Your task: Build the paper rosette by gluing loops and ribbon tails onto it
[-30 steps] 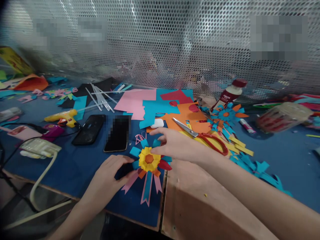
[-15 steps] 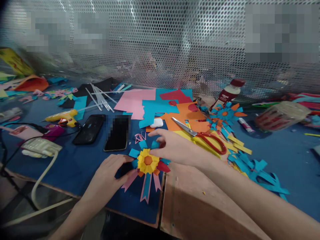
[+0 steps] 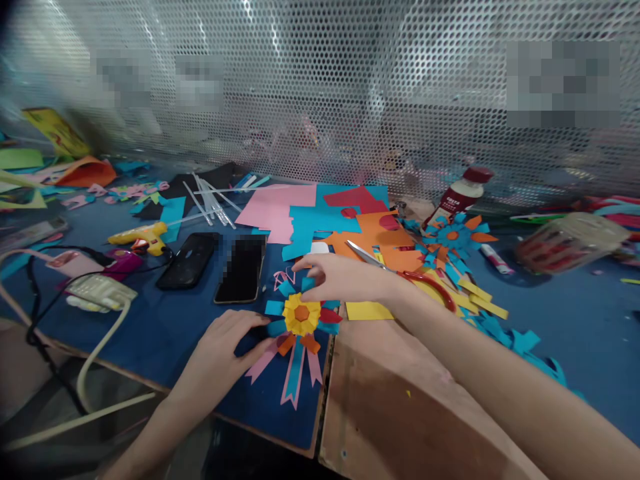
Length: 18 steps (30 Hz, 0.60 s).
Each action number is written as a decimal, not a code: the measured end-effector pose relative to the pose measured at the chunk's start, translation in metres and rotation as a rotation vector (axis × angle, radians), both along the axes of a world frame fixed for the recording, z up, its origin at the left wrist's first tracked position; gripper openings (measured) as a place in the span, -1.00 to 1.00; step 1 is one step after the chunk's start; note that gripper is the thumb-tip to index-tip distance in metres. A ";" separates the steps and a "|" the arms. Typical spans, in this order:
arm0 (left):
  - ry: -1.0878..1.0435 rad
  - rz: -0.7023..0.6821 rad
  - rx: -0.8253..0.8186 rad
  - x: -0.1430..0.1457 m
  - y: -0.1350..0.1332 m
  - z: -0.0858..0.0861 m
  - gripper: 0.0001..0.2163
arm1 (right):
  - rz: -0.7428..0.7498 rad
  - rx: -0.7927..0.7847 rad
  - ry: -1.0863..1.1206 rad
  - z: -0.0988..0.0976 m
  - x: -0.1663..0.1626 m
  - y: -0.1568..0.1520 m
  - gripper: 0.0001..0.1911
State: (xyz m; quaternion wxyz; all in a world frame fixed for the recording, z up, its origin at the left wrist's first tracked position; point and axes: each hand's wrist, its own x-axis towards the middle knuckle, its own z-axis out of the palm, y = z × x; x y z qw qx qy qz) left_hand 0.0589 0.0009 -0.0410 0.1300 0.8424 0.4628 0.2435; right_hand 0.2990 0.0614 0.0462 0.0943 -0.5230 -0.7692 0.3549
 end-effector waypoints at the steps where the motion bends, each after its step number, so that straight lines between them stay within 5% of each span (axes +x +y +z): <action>1: 0.004 -0.003 -0.001 0.000 0.000 0.000 -0.85 | 0.011 -0.008 0.009 -0.001 0.001 0.001 -0.44; 18: -0.091 0.010 -0.113 0.000 0.000 0.003 -0.82 | 0.184 -0.048 -0.028 -0.014 0.001 0.018 -0.40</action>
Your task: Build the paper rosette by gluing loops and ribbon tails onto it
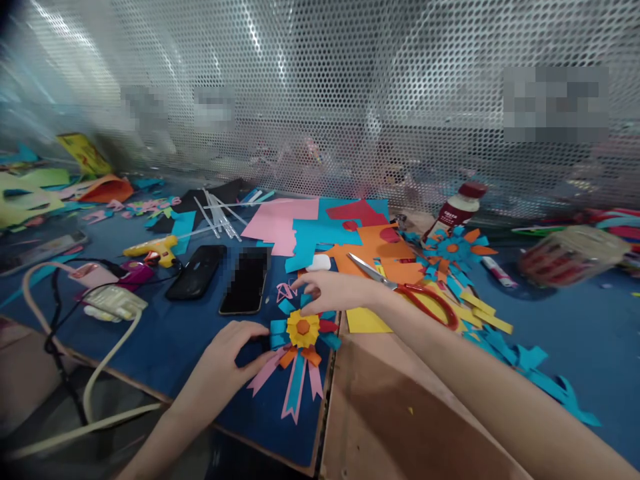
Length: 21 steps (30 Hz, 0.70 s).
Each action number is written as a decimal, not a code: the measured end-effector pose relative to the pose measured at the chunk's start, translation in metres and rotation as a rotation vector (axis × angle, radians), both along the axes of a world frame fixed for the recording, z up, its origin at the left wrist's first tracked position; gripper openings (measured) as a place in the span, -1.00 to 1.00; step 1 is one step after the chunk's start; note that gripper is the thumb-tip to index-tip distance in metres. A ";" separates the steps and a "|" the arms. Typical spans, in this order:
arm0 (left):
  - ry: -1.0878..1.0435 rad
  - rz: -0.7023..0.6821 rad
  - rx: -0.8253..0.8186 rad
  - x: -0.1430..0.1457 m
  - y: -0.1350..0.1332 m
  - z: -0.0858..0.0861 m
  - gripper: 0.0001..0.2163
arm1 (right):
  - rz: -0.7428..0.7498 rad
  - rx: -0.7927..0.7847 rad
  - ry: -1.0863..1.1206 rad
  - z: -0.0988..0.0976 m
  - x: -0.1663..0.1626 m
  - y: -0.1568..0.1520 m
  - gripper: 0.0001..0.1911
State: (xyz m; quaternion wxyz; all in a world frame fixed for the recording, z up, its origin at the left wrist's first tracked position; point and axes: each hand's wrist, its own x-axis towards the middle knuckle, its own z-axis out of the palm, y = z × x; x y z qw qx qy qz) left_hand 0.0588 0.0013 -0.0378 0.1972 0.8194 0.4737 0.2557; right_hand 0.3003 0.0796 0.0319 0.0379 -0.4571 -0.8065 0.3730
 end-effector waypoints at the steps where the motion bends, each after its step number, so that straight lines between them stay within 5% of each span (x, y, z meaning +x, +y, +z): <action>1: -0.013 0.005 -0.004 0.000 0.000 0.000 -0.82 | 0.006 0.006 0.005 -0.001 0.000 0.000 -0.41; 10: -0.043 -0.023 0.063 -0.001 0.000 -0.003 -0.79 | -0.044 0.198 0.041 -0.013 0.002 -0.012 -0.55; 16: -0.018 -0.048 0.043 -0.003 0.002 -0.007 -0.85 | -0.376 0.732 -0.105 -0.023 0.009 -0.072 -0.78; 21: -0.019 -0.034 0.051 -0.001 0.001 -0.005 -0.81 | -0.354 0.854 -0.248 -0.046 0.009 -0.118 -0.85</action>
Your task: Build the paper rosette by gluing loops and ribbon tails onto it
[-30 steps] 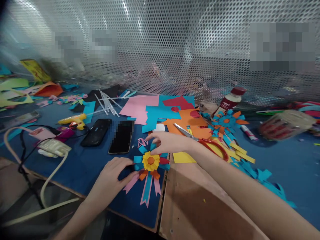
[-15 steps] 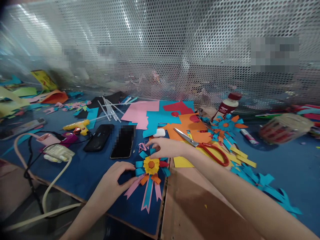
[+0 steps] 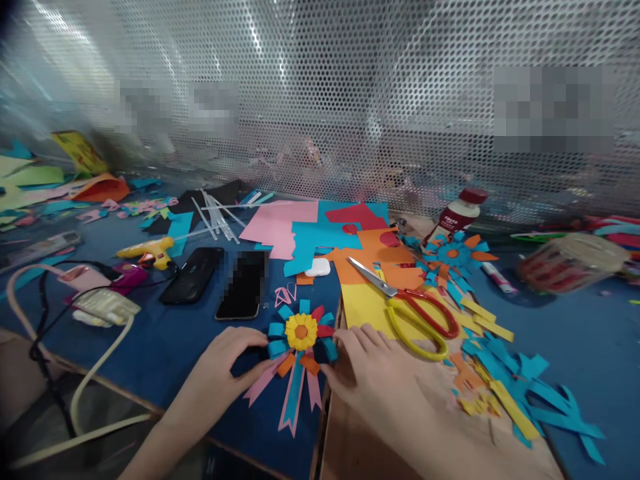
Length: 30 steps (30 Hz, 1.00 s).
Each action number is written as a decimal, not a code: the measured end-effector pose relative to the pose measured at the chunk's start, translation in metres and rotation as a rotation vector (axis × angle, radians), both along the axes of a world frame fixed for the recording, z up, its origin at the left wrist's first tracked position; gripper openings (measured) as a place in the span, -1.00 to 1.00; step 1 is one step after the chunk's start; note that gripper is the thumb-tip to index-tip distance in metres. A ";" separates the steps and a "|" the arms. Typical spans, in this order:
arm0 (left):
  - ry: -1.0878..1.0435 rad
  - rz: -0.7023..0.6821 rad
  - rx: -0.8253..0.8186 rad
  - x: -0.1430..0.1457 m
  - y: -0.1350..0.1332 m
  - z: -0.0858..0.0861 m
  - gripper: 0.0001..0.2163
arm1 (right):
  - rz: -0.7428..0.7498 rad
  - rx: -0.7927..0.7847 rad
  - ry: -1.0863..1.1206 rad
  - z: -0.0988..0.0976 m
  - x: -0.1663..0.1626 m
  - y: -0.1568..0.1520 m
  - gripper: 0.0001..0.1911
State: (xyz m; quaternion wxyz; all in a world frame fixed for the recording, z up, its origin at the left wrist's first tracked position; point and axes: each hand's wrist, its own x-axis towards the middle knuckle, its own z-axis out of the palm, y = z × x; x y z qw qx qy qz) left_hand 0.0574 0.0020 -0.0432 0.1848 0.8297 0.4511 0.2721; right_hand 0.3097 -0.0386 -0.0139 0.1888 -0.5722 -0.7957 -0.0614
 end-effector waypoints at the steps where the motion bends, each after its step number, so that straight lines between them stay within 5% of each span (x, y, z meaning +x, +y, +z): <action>1: 0.007 0.004 -0.003 0.001 0.000 0.001 -0.81 | 0.014 0.000 -0.008 -0.003 -0.001 -0.004 -0.88; 7: 0.045 -0.007 0.019 0.000 -0.001 0.000 -0.84 | 0.138 -0.027 0.000 -0.008 -0.006 -0.007 -0.85; 30: 0.092 -0.010 0.024 0.000 -0.001 -0.001 -0.83 | 0.156 0.021 0.000 0.003 -0.011 -0.006 -0.78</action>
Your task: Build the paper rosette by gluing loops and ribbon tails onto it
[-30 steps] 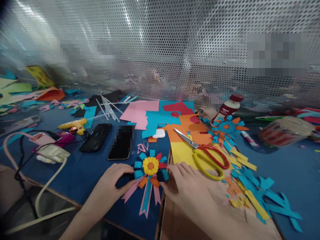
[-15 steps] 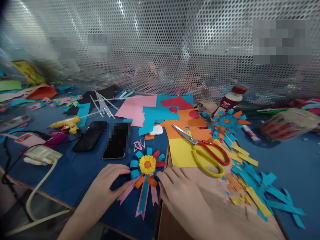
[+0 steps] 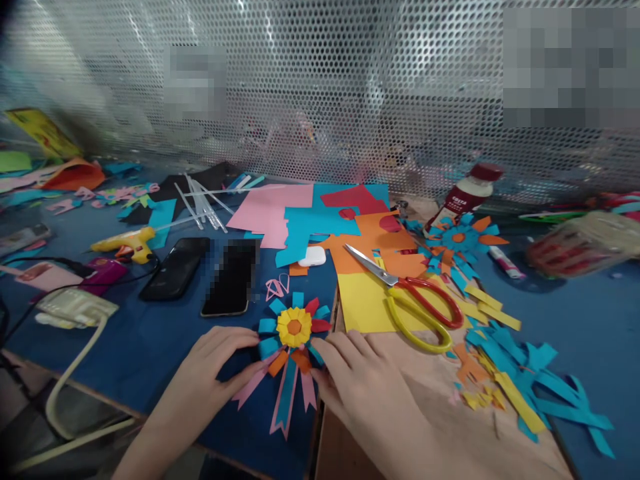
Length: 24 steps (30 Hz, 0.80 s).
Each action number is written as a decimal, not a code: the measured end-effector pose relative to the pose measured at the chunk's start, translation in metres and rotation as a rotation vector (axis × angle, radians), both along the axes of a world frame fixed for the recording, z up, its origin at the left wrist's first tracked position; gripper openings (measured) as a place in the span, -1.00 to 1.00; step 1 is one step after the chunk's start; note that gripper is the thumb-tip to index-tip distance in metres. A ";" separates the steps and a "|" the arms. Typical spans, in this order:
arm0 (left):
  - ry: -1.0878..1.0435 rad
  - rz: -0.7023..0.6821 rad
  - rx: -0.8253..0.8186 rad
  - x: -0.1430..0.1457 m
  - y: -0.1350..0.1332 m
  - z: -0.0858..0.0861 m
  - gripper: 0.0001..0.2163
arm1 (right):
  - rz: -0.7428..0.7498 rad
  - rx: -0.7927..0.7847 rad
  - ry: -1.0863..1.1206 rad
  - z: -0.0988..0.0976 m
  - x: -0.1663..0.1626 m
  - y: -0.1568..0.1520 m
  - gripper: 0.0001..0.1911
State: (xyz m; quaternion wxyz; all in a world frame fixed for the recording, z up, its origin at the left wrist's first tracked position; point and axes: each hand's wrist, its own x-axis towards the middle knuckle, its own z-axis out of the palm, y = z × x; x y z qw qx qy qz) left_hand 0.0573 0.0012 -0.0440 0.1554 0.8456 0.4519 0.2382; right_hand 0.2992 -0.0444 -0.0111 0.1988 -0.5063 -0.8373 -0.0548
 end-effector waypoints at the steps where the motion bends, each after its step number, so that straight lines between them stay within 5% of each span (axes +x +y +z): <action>1: -0.001 0.000 -0.002 0.000 0.000 0.000 -0.83 | -0.010 -0.011 0.013 0.001 0.001 0.000 -0.78; 9: -0.024 0.013 -0.007 -0.002 0.000 0.001 -0.82 | 0.038 -0.140 0.045 -0.003 0.021 0.027 -0.79; 16: -0.037 0.012 -0.033 -0.002 0.000 0.000 -0.84 | 0.120 0.077 -0.181 -0.019 0.029 0.042 -0.80; 24: -0.050 -0.015 -0.041 -0.003 0.002 0.000 -0.86 | 0.276 0.163 -0.394 -0.007 0.025 0.040 -0.70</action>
